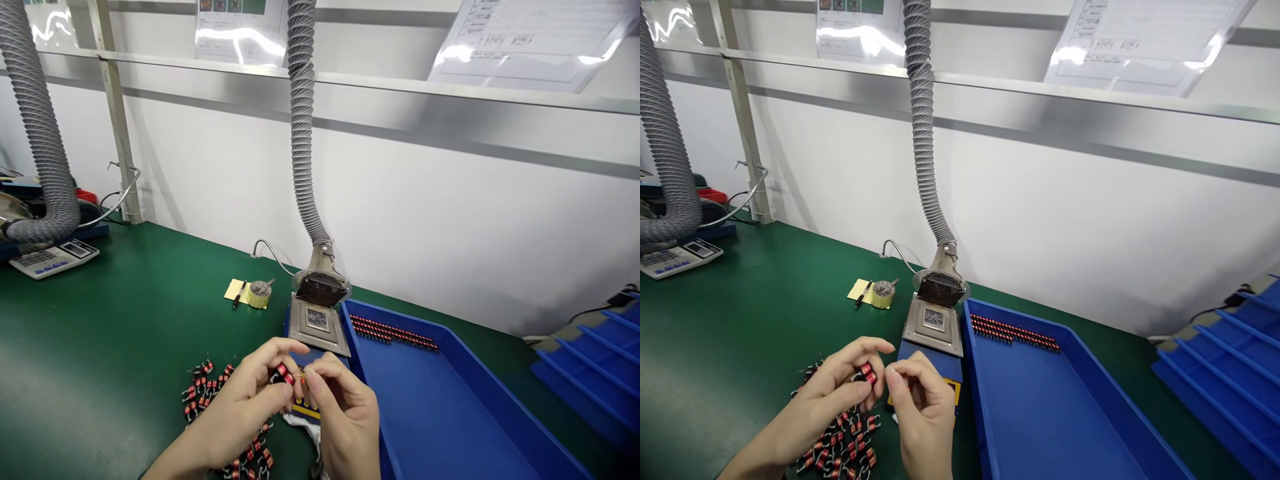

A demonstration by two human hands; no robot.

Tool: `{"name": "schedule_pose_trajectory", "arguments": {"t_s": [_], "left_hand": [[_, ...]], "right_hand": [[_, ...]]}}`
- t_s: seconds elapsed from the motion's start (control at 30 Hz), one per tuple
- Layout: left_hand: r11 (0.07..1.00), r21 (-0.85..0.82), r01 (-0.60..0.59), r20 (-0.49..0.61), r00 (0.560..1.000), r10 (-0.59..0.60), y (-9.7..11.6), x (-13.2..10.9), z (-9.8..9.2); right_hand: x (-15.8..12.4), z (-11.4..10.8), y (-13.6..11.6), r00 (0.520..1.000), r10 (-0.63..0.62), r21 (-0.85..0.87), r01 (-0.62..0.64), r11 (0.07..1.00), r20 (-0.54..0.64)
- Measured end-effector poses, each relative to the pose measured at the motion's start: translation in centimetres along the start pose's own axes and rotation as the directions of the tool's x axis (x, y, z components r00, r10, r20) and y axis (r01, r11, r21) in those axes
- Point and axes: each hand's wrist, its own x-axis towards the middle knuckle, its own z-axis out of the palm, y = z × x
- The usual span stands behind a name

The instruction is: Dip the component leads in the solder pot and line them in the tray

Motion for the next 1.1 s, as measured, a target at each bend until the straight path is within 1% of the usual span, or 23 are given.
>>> {"name": "schedule_pose_trajectory", "arguments": {"t_s": [0.07, 0.2, 0.3, 0.47, 0.63, 0.7, 0.77, 0.87, 0.93, 1.1], "left_hand": [[0.994, 0.113, -0.006, -0.047, 0.999, 0.012, 0.2, 0.0, 0.1], [0.933, 0.360, -0.006, -0.107, 0.993, 0.048, 0.4, -0.1, 0.2], [0.904, 0.428, 0.012, -0.116, 0.992, 0.041, 0.6, -0.2, 0.2], [0.899, 0.438, 0.000, -0.107, 0.993, 0.052, 0.8, -0.3, 0.1], [0.917, 0.398, -0.015, -0.124, 0.990, 0.070, 0.8, -0.2, 0.1], [0.917, 0.398, -0.018, -0.130, 0.989, 0.076, 0.8, -0.1, 0.0], [0.916, 0.400, -0.017, -0.138, 0.987, 0.079, 0.8, -0.1, 0.0], [0.922, 0.387, -0.021, -0.140, 0.987, 0.081, 0.7, -0.2, -0.2], [0.926, 0.378, -0.024, -0.135, 0.988, 0.081, 0.6, -0.2, -0.2], [0.928, 0.371, -0.006, -0.119, 0.991, 0.054, 0.7, -0.2, -0.2]], "right_hand": [[-0.2, -0.2, 0.2, 0.998, -0.055, -0.073, 0.054, 0.996, -0.015], [-0.3, -0.3, 0.6, 0.994, -0.099, -0.128, 0.094, 0.987, -0.037], [-0.3, -0.3, 0.5, 0.991, -0.128, -0.134, 0.122, 0.983, -0.041], [0.0, 0.1, 0.0, 0.981, -0.185, -0.132, 0.175, 0.976, -0.062], [0.1, 0.2, -0.3, 0.973, -0.229, -0.173, 0.222, 0.960, -0.026], [0.1, 0.1, -0.4, 0.958, -0.288, -0.221, 0.276, 0.935, -0.022], [0.0, -0.1, -0.4, 0.932, -0.362, -0.270, 0.345, 0.899, -0.015], [-0.2, -0.2, -0.4, 0.898, -0.440, -0.315, 0.425, 0.849, 0.024], [-0.3, -0.2, -0.4, 0.896, -0.443, -0.332, 0.430, 0.840, 0.039], [-0.1, -0.4, -0.2, 0.927, -0.375, -0.325, 0.363, 0.873, 0.029]]}}
